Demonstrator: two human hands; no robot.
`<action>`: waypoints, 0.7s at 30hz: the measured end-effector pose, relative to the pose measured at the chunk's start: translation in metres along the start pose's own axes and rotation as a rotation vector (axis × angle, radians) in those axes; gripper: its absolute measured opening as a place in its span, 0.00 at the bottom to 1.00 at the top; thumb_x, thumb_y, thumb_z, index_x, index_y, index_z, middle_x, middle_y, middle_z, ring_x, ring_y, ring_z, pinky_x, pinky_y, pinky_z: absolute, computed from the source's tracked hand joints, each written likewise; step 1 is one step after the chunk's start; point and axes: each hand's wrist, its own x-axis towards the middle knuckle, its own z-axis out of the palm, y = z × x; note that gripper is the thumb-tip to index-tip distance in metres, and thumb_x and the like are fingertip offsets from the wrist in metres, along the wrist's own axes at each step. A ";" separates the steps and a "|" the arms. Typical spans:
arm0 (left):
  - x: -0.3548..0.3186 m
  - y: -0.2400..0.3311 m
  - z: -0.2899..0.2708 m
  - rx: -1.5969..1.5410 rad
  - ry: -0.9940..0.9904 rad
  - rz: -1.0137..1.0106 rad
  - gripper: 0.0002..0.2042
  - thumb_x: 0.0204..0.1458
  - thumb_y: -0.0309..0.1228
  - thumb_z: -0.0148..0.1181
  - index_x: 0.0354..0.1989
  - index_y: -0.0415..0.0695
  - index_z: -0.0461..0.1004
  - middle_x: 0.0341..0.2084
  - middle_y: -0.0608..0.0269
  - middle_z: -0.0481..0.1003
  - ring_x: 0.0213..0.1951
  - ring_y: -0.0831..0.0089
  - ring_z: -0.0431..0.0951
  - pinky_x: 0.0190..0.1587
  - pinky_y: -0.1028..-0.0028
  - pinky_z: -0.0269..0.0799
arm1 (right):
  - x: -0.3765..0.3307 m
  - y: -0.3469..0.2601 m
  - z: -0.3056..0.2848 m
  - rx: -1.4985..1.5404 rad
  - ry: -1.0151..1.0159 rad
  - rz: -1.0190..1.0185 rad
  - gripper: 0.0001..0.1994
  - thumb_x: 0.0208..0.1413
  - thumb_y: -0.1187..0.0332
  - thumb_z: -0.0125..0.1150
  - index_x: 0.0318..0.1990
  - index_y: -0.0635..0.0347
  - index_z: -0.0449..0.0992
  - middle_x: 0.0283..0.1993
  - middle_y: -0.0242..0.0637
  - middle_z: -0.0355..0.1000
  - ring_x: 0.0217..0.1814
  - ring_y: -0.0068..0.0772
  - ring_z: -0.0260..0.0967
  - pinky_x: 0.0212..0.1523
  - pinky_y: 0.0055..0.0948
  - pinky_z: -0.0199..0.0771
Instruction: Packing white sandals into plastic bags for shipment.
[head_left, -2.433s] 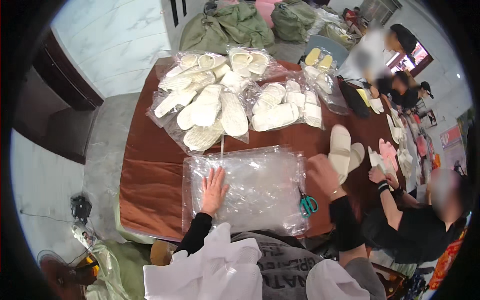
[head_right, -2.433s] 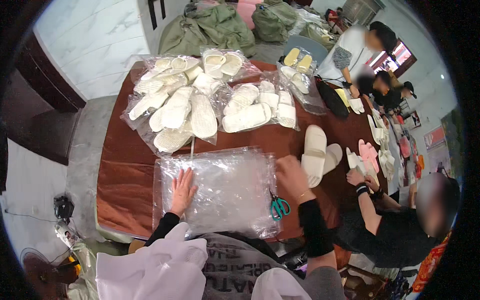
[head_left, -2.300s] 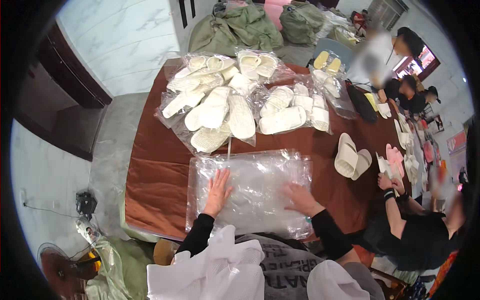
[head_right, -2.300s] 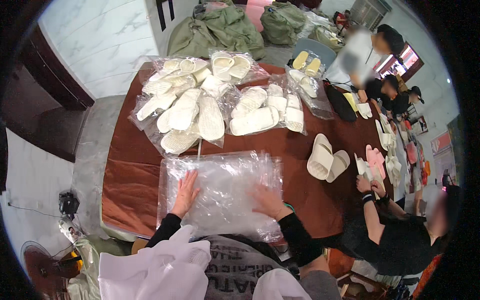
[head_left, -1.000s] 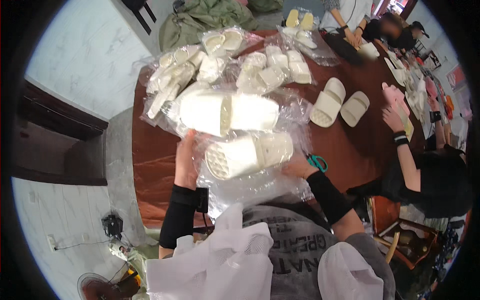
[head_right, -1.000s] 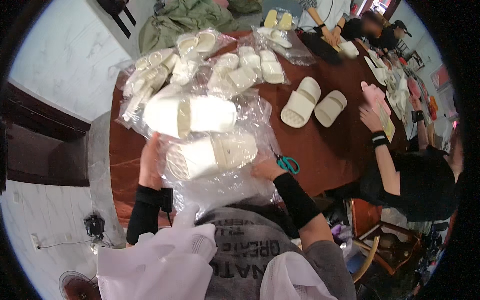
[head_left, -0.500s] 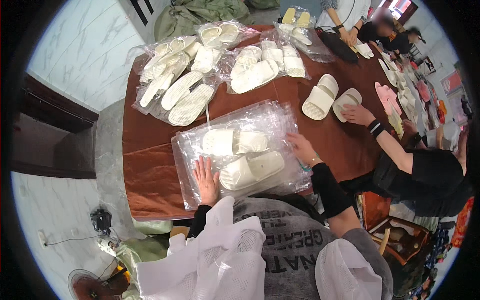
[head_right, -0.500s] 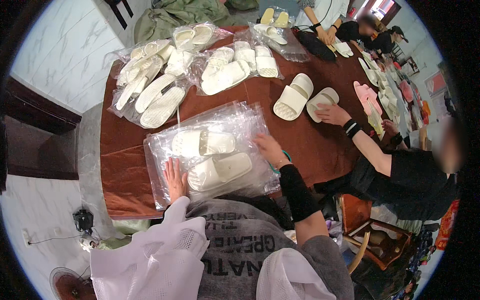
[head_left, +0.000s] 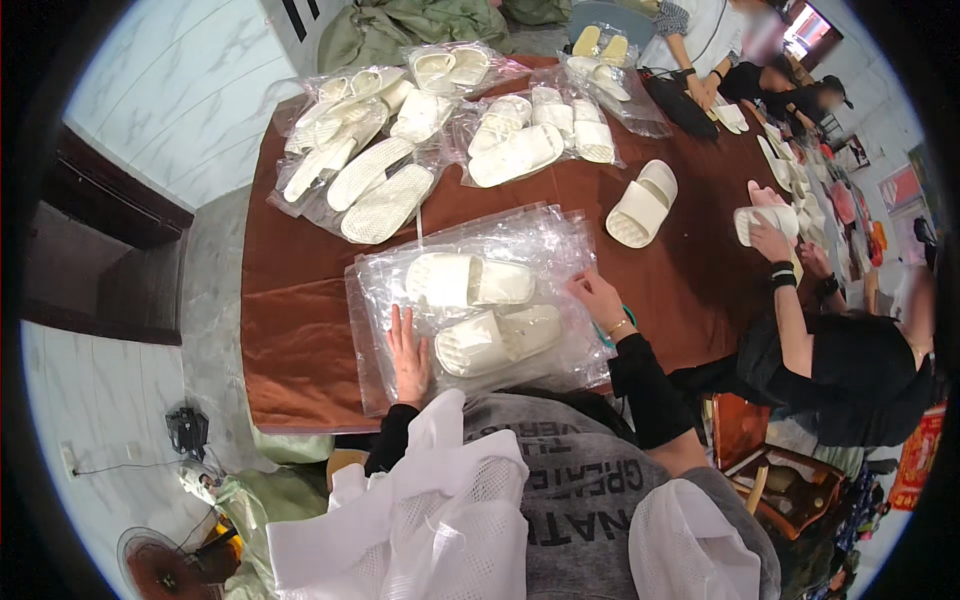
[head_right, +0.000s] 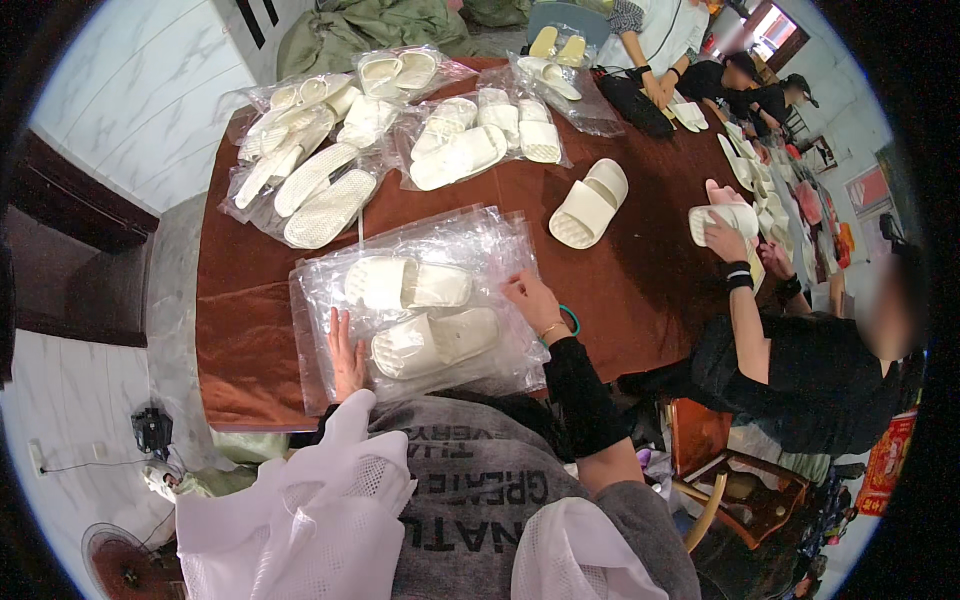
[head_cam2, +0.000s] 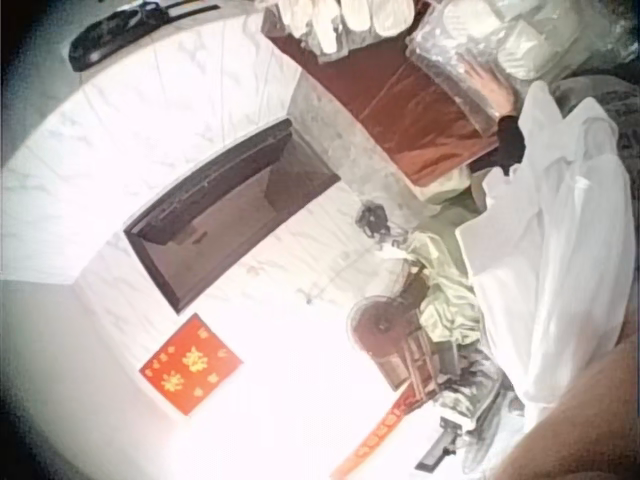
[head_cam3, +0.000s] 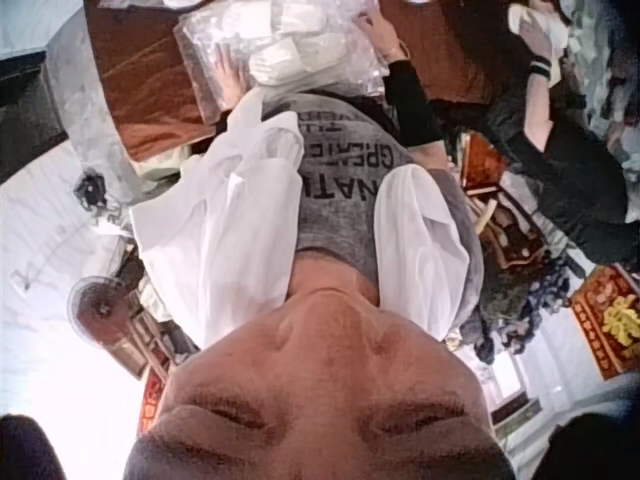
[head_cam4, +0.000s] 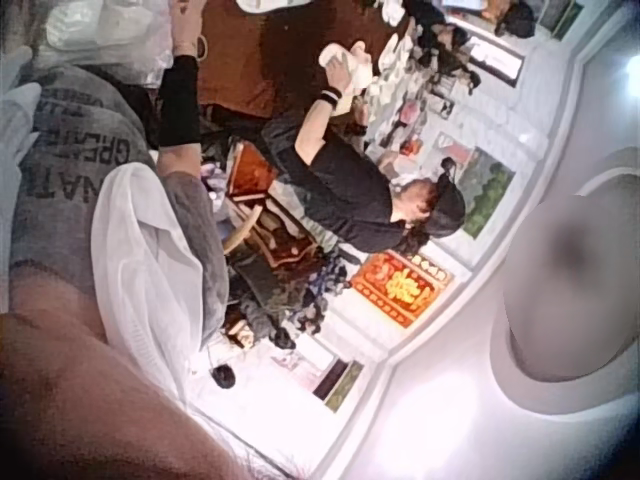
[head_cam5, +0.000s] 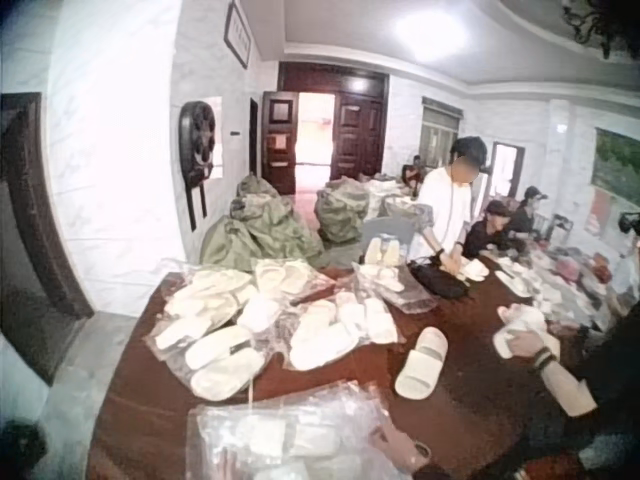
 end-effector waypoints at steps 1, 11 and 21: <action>0.000 -0.001 0.000 -0.001 0.004 -0.001 0.29 0.59 0.27 0.48 0.70 0.46 0.51 0.72 0.50 0.42 0.71 0.49 0.45 0.70 0.50 0.34 | 0.001 0.001 0.000 -0.098 -0.040 -0.201 0.10 0.58 0.64 0.58 0.42 0.59 0.74 0.29 0.37 0.75 0.30 0.26 0.74 0.30 0.26 0.72; -0.007 -0.013 -0.005 -0.069 0.039 0.002 0.29 0.57 0.21 0.46 0.69 0.42 0.51 0.71 0.45 0.43 0.70 0.45 0.46 0.70 0.50 0.37 | -0.001 -0.016 -0.008 0.509 -0.147 0.145 0.11 0.61 0.64 0.54 0.42 0.60 0.79 0.27 0.26 0.72 0.24 0.14 0.63 0.24 0.16 0.61; -0.007 -0.014 0.003 -0.021 0.053 0.016 0.31 0.54 0.17 0.46 0.69 0.42 0.52 0.71 0.47 0.45 0.69 0.45 0.49 0.69 0.50 0.41 | 0.015 -0.040 -0.008 0.345 -0.026 -0.104 0.10 0.58 0.61 0.59 0.38 0.59 0.78 0.32 0.32 0.76 0.30 0.25 0.71 0.30 0.27 0.71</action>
